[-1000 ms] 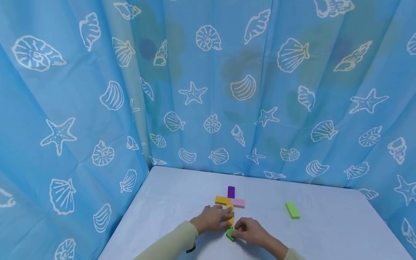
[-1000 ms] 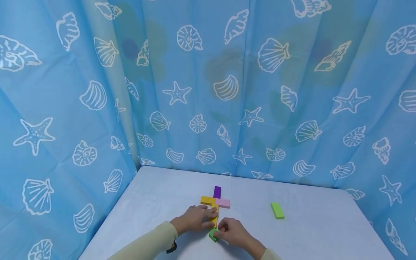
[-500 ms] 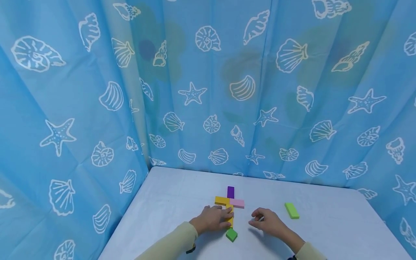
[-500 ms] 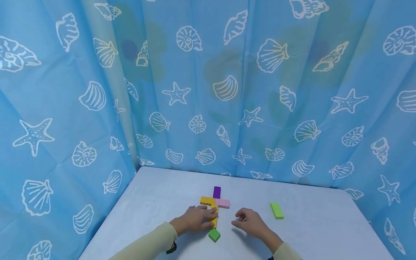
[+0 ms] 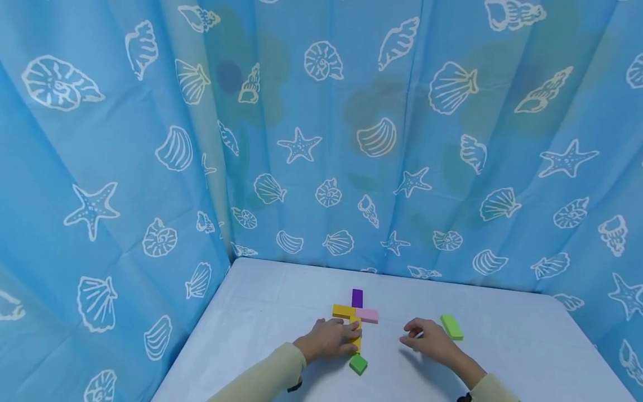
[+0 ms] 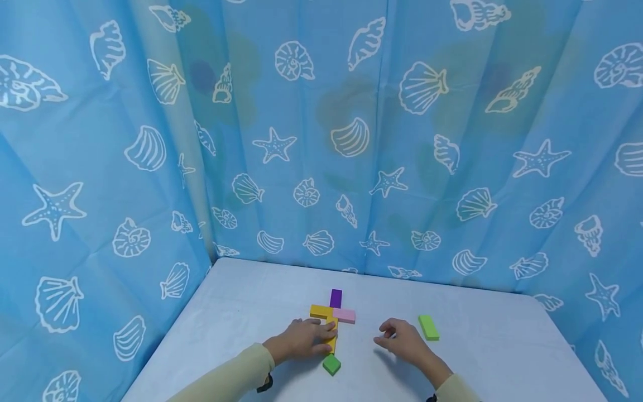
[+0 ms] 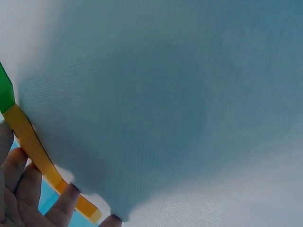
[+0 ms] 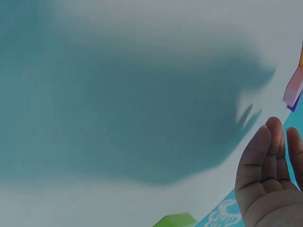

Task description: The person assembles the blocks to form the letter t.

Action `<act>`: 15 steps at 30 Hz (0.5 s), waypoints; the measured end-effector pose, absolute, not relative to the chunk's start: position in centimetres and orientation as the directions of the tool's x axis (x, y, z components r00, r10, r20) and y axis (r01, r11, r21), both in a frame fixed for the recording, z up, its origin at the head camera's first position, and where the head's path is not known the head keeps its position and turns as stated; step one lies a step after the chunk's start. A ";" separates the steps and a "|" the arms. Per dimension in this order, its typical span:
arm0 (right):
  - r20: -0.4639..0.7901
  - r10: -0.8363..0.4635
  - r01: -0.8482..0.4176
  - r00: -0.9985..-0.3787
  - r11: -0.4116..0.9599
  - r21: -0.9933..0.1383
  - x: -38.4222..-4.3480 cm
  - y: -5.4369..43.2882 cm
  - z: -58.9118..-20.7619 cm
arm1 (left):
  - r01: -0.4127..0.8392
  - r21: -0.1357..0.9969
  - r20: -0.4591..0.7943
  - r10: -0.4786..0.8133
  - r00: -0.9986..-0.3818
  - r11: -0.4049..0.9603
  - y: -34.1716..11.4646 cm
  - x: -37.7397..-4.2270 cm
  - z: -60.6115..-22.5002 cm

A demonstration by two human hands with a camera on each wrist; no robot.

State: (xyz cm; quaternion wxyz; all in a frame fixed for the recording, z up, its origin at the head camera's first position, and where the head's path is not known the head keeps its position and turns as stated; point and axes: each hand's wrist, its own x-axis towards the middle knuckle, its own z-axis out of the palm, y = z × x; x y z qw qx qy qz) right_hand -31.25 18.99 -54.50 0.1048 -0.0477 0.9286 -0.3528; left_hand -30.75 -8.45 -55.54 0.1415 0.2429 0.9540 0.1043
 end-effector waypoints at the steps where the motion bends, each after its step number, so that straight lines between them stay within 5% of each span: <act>1: -0.156 -0.161 -0.016 -0.975 0.744 -0.669 -31.3 19.2 -54.4 | 0.434 0.266 -0.218 0.493 -0.842 0.861 -8.5 -30.8 -55.5; 15: -0.112 -0.101 -0.008 -0.989 0.777 -0.629 -32.2 23.5 -54.0 | 0.423 0.276 -0.242 0.488 -0.839 0.863 -8.5 -30.4 -55.3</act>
